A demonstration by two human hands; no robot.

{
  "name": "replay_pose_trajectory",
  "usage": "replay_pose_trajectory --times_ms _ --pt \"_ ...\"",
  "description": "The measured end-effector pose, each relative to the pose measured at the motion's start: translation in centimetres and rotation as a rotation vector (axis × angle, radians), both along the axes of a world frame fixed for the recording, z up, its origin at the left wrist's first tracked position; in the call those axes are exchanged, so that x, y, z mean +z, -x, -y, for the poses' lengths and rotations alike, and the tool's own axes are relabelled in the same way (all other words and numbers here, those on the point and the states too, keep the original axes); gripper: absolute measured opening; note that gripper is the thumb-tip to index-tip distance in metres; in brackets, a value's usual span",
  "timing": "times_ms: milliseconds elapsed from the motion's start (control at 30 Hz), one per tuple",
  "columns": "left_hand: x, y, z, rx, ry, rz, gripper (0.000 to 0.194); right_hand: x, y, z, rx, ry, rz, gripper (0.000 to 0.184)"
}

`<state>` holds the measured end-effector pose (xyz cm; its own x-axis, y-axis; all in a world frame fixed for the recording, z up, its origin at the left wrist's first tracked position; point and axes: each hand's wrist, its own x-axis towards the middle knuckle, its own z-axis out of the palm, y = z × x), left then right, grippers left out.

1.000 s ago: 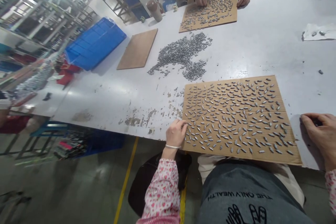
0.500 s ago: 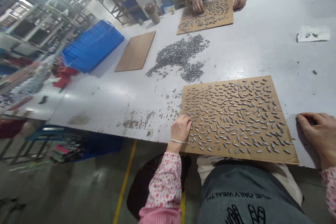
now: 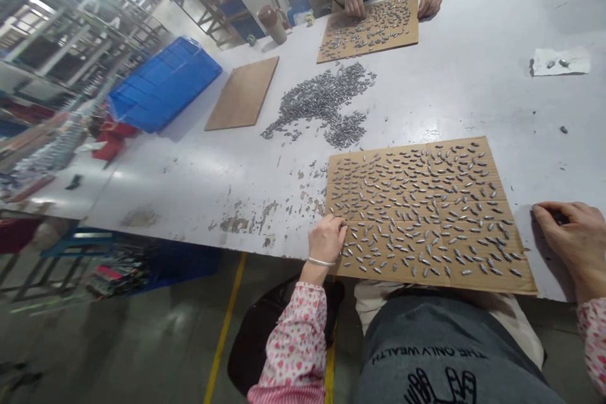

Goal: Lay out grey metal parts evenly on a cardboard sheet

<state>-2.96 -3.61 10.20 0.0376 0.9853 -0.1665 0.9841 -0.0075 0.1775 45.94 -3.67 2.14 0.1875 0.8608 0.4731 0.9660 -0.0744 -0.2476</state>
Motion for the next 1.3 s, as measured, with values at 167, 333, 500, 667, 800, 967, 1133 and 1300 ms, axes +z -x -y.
replay_pose_trajectory --times_ms 167,333,500,667,800,967,1133,1300 --pt "0.0 0.3 0.1 -0.020 0.018 -0.004 0.011 0.0 0.0 0.0 -0.018 0.043 -0.012 0.041" --pt "0.3 0.7 0.0 0.022 0.010 0.070 0.014 0.1 0.1 0.0 -0.004 0.023 -0.001 0.042" --pt "1.1 -0.2 -0.9 0.073 0.001 0.094 0.016 -0.2 -0.1 -0.1 0.017 0.001 0.012 0.041" --pt "0.5 -1.2 -2.1 0.044 0.012 0.034 0.016 -0.4 -0.1 0.0 0.009 0.015 0.009 0.039" --pt "-0.3 -1.2 -2.3 -0.004 -0.002 0.003 0.017 -0.1 0.2 0.0 0.000 0.027 -0.008 0.038" --pt "-0.4 -1.1 -1.9 -0.091 -0.009 0.019 0.019 0.2 0.4 0.0 0.020 0.014 0.005 0.039" --pt "-0.8 -0.3 -1.6 -0.113 -0.026 0.060 0.020 0.1 0.3 0.0 0.018 0.014 0.005 0.039" --pt "-0.1 0.7 -2.3 -0.019 -0.093 0.106 0.017 0.0 0.3 0.0 0.024 -0.001 0.008 0.039"
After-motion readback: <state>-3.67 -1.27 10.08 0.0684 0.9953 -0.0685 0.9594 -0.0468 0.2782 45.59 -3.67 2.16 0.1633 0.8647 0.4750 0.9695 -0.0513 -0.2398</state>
